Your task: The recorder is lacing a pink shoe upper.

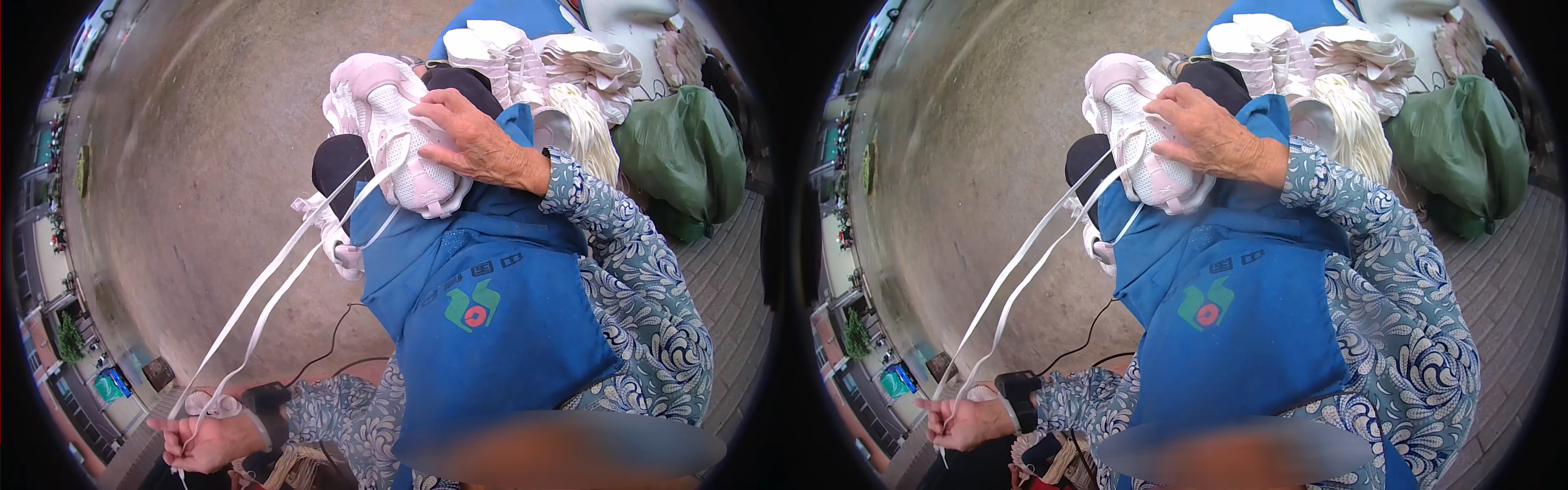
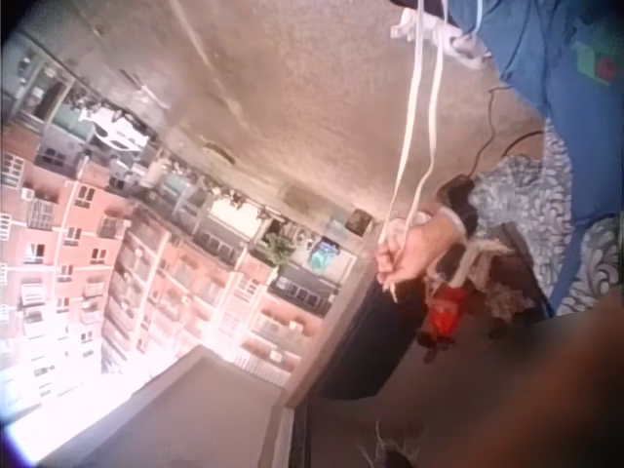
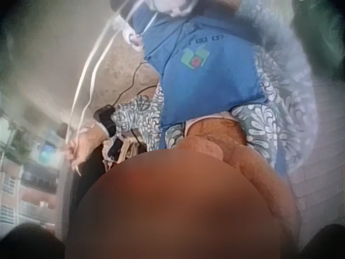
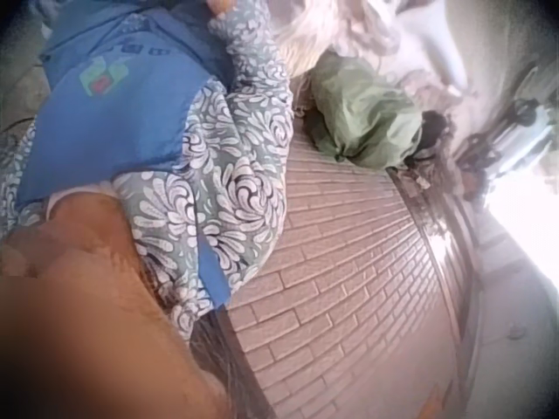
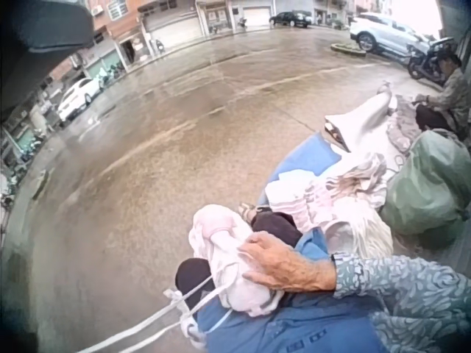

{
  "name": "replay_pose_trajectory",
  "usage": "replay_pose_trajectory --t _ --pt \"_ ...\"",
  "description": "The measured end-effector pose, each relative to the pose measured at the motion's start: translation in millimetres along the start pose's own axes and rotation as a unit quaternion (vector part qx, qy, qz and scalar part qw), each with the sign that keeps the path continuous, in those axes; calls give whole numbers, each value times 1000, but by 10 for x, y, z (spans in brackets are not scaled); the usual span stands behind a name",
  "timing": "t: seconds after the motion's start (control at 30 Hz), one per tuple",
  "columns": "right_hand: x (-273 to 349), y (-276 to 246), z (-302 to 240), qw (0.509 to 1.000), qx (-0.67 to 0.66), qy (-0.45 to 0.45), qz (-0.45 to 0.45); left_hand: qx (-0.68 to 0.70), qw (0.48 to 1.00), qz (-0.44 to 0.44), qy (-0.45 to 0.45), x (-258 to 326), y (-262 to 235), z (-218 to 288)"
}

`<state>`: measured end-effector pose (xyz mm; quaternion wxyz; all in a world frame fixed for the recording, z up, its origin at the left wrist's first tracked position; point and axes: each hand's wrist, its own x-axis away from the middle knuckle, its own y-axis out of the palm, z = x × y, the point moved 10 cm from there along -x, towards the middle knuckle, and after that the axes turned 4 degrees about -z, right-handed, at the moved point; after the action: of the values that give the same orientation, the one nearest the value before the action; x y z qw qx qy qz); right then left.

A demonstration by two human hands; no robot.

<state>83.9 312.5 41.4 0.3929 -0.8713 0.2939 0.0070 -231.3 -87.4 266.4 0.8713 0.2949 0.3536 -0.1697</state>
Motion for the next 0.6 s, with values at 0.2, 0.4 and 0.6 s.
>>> replay_pose_trajectory --t 0.2,0.4,0.6 --pt "-207 -543 -851 981 -167 -95 39 -83 950 -214 -210 1348 1850 -1213" --pt "-309 -627 -1186 966 -207 -137 71 -161 883 -353 -264 1978 2590 -1651" --pt "-375 -641 -1118 974 -180 -105 88 -210 873 -435 -61 2027 2864 -1493"
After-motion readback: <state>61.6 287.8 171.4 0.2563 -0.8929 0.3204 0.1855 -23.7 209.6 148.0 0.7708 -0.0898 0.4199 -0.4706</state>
